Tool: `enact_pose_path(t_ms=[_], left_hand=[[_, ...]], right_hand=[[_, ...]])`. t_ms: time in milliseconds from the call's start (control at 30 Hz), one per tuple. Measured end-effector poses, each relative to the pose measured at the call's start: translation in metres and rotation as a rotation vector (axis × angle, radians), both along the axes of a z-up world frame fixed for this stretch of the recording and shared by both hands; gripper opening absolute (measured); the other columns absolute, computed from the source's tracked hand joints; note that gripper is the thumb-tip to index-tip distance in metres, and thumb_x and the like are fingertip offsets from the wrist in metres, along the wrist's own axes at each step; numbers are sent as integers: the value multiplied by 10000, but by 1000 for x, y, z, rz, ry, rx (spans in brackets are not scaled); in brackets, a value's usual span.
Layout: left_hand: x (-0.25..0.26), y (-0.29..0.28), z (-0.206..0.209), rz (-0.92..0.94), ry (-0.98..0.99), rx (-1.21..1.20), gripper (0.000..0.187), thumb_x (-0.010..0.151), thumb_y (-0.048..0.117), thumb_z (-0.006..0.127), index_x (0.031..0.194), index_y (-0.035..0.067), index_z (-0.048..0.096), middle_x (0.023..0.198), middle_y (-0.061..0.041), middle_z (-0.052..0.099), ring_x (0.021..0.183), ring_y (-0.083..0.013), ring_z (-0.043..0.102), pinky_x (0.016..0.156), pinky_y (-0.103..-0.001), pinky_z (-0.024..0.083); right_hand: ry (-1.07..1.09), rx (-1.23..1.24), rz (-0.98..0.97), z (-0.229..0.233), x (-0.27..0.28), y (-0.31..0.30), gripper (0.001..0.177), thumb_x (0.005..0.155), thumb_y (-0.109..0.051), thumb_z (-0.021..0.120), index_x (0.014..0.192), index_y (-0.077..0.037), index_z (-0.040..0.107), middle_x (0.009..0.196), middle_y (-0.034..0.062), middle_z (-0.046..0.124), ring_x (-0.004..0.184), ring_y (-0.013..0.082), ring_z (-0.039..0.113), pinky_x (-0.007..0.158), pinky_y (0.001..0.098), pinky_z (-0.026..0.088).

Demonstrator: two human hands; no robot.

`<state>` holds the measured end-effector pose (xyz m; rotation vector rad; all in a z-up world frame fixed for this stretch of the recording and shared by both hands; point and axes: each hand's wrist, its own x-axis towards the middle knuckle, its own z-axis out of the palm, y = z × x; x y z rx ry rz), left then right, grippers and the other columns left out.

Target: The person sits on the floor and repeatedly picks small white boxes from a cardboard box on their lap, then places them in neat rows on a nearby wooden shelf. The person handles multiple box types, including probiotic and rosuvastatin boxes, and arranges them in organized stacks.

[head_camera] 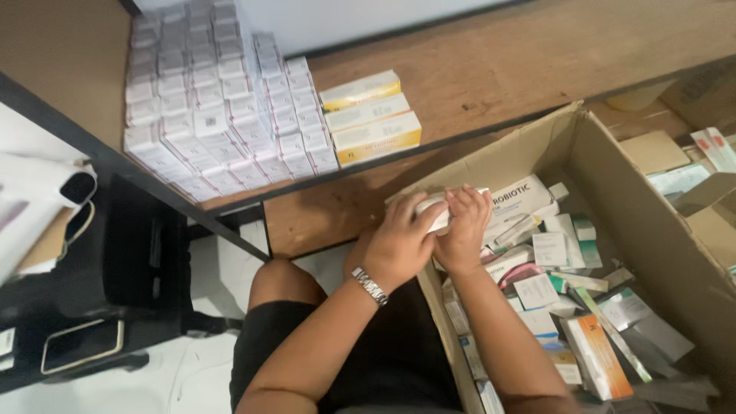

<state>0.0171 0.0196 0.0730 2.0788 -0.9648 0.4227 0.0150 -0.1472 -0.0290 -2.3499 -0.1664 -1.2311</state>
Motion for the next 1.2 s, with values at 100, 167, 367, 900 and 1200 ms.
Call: enact_pose_path(t_ms=[100, 167, 367, 900, 1200], left_hand=[[24, 14, 25, -105, -126, 8, 535, 866, 55, 683, 1385, 140, 587, 1316, -138, 568, 1263, -366, 561, 1100, -455, 488], [46, 25, 43, -1, -109, -11, 575, 887, 4, 650, 1444, 128, 575, 1350, -118, 604, 1256, -340, 595, 1100, -443, 498], [175, 44, 106, 156, -9, -231, 788, 826, -20, 711, 1540, 80, 393, 1257, -208, 514, 1166, -388, 562, 1020, -442, 501], [298, 32, 93, 414, 256, 520, 350, 892, 58, 625, 1233, 118, 674, 1282, -174, 633, 1214, -372, 600, 1029, -467, 494], [318, 25, 82, 412, 257, 1017, 300, 943, 59, 563, 1193, 101, 722, 1261, -174, 692, 1233, -351, 623, 1158, -664, 281]], right_hand=[[-125, -173, 41, 49, 1, -3, 696, 794, -217, 830, 1403, -89, 518, 1392, 162, 511, 1414, 413, 390, 1205, 665, 220], [-127, -77, -27, 76, 5, -3, 707, 838, -206, 838, 1439, -54, 500, 1479, 224, 446, 1441, 458, 351, 1206, 658, 228], [-33, 107, 3, 98, 16, 12, 526, 877, -109, 769, 1366, -47, 585, 1540, 240, 416, 1481, 477, 343, 1234, 590, 298], [140, 266, 30, 33, 3, 23, 249, 803, -23, 729, 1050, -42, 701, 1334, 172, 573, 1382, 452, 441, 1141, 530, 372], [154, 271, 48, 23, 9, 27, 224, 805, -32, 732, 1024, -49, 695, 1300, 165, 577, 1360, 444, 471, 1125, 517, 395]])
